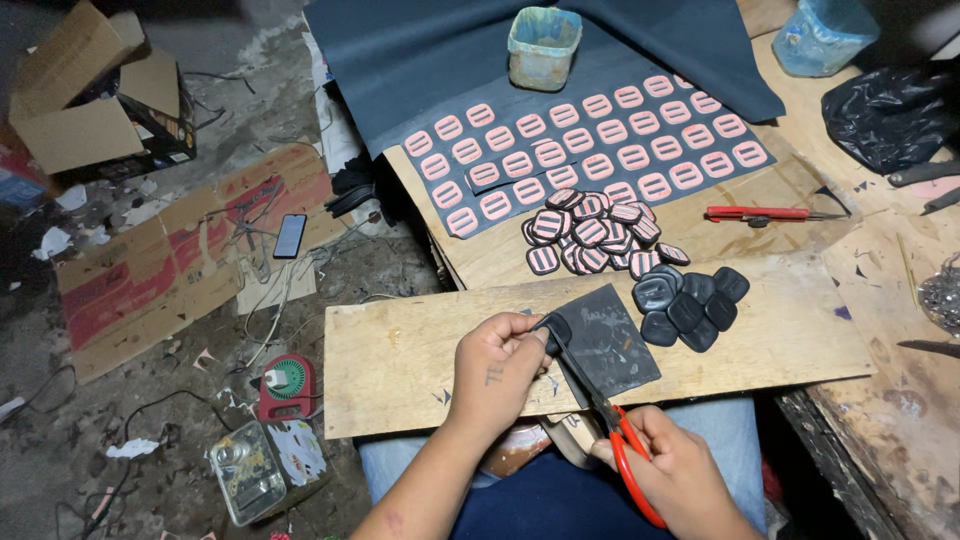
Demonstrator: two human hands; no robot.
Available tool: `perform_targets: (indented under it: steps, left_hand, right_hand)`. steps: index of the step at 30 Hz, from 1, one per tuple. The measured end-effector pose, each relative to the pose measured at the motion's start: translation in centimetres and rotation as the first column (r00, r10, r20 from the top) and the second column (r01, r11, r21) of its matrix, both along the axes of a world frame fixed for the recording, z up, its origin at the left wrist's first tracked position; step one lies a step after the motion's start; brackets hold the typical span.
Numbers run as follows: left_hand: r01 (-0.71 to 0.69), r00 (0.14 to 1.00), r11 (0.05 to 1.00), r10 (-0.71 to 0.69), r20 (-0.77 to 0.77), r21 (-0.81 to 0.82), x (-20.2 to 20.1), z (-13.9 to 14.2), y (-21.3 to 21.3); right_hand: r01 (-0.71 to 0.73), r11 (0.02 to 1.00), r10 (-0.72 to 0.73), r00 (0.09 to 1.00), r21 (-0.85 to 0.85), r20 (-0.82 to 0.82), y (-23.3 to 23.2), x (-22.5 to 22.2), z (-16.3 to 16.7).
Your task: The person uses red-handled scissors to cut small black rubber pieces on a wooden board placed on their lap. They trim the edges of each piece and place the finished items into a growing pile on the board.
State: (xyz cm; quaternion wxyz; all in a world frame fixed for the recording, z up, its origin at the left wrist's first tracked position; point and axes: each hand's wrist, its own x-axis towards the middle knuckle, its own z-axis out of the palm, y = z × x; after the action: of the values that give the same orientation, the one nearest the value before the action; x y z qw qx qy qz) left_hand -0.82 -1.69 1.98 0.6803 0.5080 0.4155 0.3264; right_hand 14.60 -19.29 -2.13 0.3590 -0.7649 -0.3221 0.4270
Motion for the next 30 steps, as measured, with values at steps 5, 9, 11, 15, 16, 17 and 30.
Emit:
perform_targets:
  steps: [5,9,11,15,16,17,30]
  left_hand:
    - [-0.023,0.991,0.999,0.019,0.136,0.032,0.6,-0.3,-0.2]
    - [0.000,0.981,0.991,0.027,0.192,-0.137,0.7,-0.3,0.2]
    - [0.019,0.972,0.975,0.034,0.231,-0.220,0.7,-0.2,0.3]
    - [0.055,0.952,0.955,0.038,0.304,-0.291,0.7,0.0,0.5]
    - [0.063,0.945,0.946,0.047,0.325,-0.317,0.7,0.1,0.5]
    - [0.067,0.948,0.945,0.040,0.317,-0.321,0.7,0.2,0.6]
    - [0.032,0.944,0.901,0.115,0.310,-0.433,1.0,2.3,0.4]
  right_hand:
    - [-0.084,0.996,0.084,0.996,0.015,0.013,-0.3,0.1,-1.2]
    - [-0.088,0.980,0.134,0.955,0.181,-0.265,-0.9,0.6,-3.5]
    - [-0.091,0.987,0.126,0.947,0.130,-0.296,-1.1,0.9,-4.3]
    - [-0.062,0.994,0.093,0.905,0.088,-0.416,-0.7,1.3,-4.6]
    - [-0.064,0.997,0.079,0.892,0.048,-0.446,-0.8,1.5,-4.2]
    - [-0.069,0.998,0.065,0.877,0.009,-0.475,-0.8,1.7,-3.7]
    - [-0.136,0.974,0.221,0.761,0.183,-0.610,0.1,2.1,-1.8]
